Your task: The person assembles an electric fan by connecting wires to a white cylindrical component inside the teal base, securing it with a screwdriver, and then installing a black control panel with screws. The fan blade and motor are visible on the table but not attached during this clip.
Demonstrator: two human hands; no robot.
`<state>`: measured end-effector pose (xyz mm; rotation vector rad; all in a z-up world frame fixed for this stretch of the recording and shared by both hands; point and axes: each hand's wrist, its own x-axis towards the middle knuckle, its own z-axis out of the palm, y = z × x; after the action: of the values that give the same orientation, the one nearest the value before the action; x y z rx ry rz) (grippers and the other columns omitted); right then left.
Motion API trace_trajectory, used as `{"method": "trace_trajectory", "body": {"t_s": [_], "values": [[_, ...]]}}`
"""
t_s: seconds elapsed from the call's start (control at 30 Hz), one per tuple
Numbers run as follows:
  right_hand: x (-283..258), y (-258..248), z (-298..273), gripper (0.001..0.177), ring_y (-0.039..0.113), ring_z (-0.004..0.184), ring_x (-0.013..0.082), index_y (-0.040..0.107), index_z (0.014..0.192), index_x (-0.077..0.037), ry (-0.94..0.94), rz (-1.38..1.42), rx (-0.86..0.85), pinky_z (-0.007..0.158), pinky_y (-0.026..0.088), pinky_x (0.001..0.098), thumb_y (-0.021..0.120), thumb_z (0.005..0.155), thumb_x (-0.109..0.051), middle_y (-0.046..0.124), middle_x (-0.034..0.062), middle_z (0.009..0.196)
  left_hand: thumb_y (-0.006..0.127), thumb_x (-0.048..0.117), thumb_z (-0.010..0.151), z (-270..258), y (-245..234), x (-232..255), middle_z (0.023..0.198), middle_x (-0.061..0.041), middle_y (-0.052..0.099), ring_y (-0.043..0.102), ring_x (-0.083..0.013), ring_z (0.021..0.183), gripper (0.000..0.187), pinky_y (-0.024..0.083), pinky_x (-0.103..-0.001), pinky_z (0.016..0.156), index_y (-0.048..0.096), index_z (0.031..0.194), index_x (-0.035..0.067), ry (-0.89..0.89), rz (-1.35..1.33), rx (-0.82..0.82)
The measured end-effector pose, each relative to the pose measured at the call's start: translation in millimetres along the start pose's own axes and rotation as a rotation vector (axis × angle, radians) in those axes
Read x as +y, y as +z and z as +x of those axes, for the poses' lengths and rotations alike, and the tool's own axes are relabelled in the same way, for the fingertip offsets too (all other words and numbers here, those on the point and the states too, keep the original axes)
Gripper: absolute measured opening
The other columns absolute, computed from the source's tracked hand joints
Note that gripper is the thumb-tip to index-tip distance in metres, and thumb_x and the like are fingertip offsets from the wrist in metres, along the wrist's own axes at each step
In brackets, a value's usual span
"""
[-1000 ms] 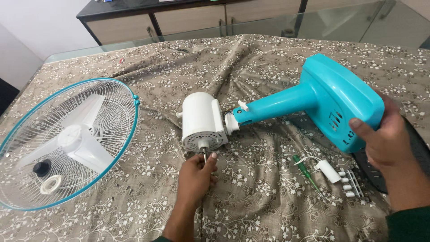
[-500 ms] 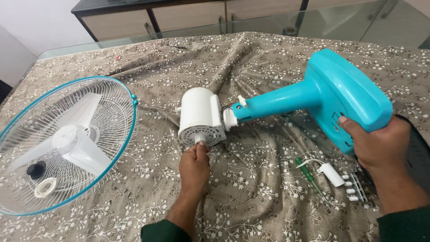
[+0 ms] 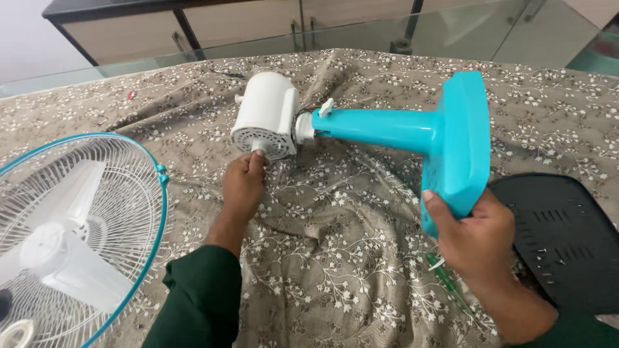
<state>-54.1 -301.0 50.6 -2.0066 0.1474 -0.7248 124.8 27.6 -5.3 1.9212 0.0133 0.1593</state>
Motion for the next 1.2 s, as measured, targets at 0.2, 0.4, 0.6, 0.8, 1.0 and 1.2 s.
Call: {"method": "trace_trajectory", "body": {"t_s": [0.2,0.4,0.6,0.8,1.0,1.2], "values": [[-43.2,35.5,-14.7,0.016,0.071,0.082,0.0153,0.071,0.093,0.000,-0.171,-0.078,-0.079,0.073,0.054,0.0307,0.075,0.095,-0.015,0.072,0.0098,0.091,0.057,0.032,0.104,73.1,1.9,-23.0,0.062,-0.001,0.056,0.049,-0.0106,0.052,0.038,0.040,-0.031,0.049,0.072,0.086,0.002,-0.047,-0.012,-0.114],[-72.0,67.1,-33.7,0.018,0.069,0.116,0.0313,0.076,0.105,0.000,-0.269,-0.090,-0.167,0.091,0.057,0.0398,0.072,0.092,-0.011,0.070,0.0194,0.118,0.059,0.035,0.103,96.7,-3.5,-28.3,0.062,0.000,0.057,0.050,-0.0114,0.052,0.039,0.041,-0.033,0.048,0.072,0.087,0.001,-0.066,0.017,-0.194],[-75.5,73.0,-38.5,0.022,0.063,0.128,0.0389,0.074,0.111,0.001,-0.346,-0.073,-0.149,0.105,0.050,0.0448,0.070,0.093,-0.011,0.064,0.0250,0.134,0.068,0.041,0.099,89.2,-7.2,-6.4,0.071,-0.007,0.064,0.059,-0.0200,0.064,0.034,0.048,-0.040,0.063,0.077,0.098,0.008,0.072,0.491,-0.008],[-74.7,76.7,-46.8,0.043,0.051,0.137,0.0465,0.066,0.130,-0.001,-0.338,-0.076,-0.208,0.103,0.049,0.0479,0.071,0.092,-0.020,0.045,0.0340,0.152,0.076,0.023,0.085,29.9,-2.2,28.6,0.111,-0.015,0.069,0.062,-0.0354,0.107,0.029,0.048,-0.046,0.095,0.072,0.109,0.010,0.630,0.630,0.299],[-76.9,81.8,-52.7,0.057,0.034,0.150,0.0494,0.055,0.147,-0.010,-0.474,-0.049,-0.349,0.116,0.036,0.0547,0.069,0.093,-0.019,0.029,0.0314,0.164,0.056,0.039,0.106,-73.1,-12.1,45.8,0.129,-0.007,0.069,0.064,-0.0192,0.120,0.043,0.051,-0.036,0.104,0.064,0.135,0.008,0.354,-0.363,-0.468],[-82.6,86.3,-66.4,0.062,0.028,0.154,0.0472,0.050,0.151,-0.010,-0.492,0.083,-0.517,0.120,0.030,0.0526,0.066,0.092,-0.015,0.024,0.0292,0.167,0.056,0.029,0.105,-145.8,-17.6,30.7,0.125,-0.002,0.062,0.056,-0.0119,0.116,0.042,0.047,-0.032,0.100,0.050,0.141,0.007,0.304,-0.436,-0.317]]}}
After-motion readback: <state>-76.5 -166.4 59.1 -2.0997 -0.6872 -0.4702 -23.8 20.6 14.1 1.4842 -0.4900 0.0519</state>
